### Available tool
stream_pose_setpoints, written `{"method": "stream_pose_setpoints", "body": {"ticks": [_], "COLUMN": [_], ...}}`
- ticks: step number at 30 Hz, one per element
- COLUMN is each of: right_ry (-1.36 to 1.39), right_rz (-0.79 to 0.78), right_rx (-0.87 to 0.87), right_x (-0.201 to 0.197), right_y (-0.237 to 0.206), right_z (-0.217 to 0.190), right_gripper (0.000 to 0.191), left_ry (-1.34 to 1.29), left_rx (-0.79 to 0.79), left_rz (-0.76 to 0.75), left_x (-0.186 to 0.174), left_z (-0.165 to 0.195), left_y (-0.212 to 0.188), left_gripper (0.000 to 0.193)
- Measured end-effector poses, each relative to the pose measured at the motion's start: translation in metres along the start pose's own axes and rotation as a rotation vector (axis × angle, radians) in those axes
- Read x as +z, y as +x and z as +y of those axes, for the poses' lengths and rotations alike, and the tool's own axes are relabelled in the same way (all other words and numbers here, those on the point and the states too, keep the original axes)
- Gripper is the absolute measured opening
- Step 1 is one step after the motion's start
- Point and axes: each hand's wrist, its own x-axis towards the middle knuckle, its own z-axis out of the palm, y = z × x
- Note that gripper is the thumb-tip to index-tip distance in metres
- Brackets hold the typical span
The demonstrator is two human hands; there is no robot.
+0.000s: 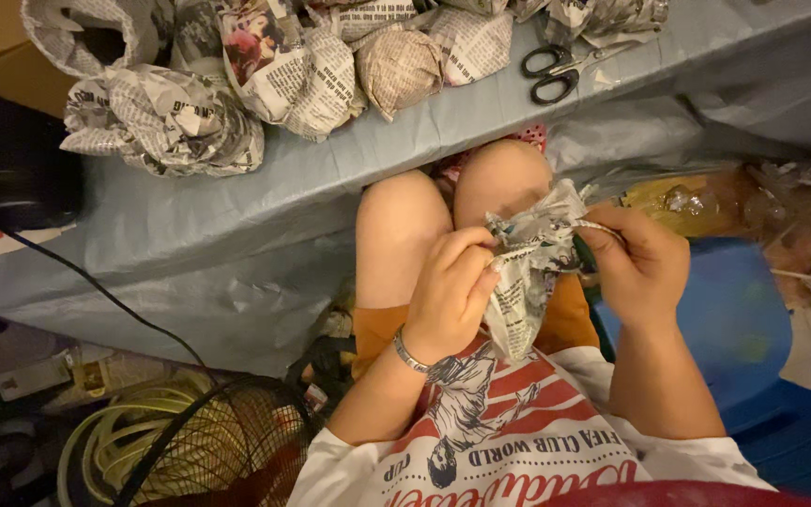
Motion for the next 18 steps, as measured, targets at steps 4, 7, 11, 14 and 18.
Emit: {"method": "stream_pose_setpoints", "body": {"ticks": [4,7,11,14,18], "right_ry": [-0.134,-0.162,-0.125,-0.249,-0.300], "right_rz": [-0.018,0.065,0.069,0.087,0.018], "right_rx": [0.041,0.083,0.049,0.006,-0.094], "right_x": [-0.009,-0.017,-0.025,-0.024,-0.019], "right_y": [0.005,0.012,0.017,0.018,0.019], "right_z": [0.003,0.004,0.003,0.004,0.004], "right_gripper": [0.008,0.007,0.008,0.009,0.007], "left_ry": [-0.050,-0.184,-0.293,-0.373,-0.577], "left_rx": [-0.036,-0.095,-0.125,-0.174,-0.351], "left_rz": [-0.067,-0.031,-0.121,-0.123,-0.086], "left_x": [-0.009,-0.017,-0.029,-0.029,-0.021], "left_z": [-0.006,-0.014,-0.028,-0.041,-0.059], "left_y": [-0.003,-0.004,-0.009,-0.014,-0.023], "left_gripper": [0.010,0.008,0.010,0.010,0.011]}}
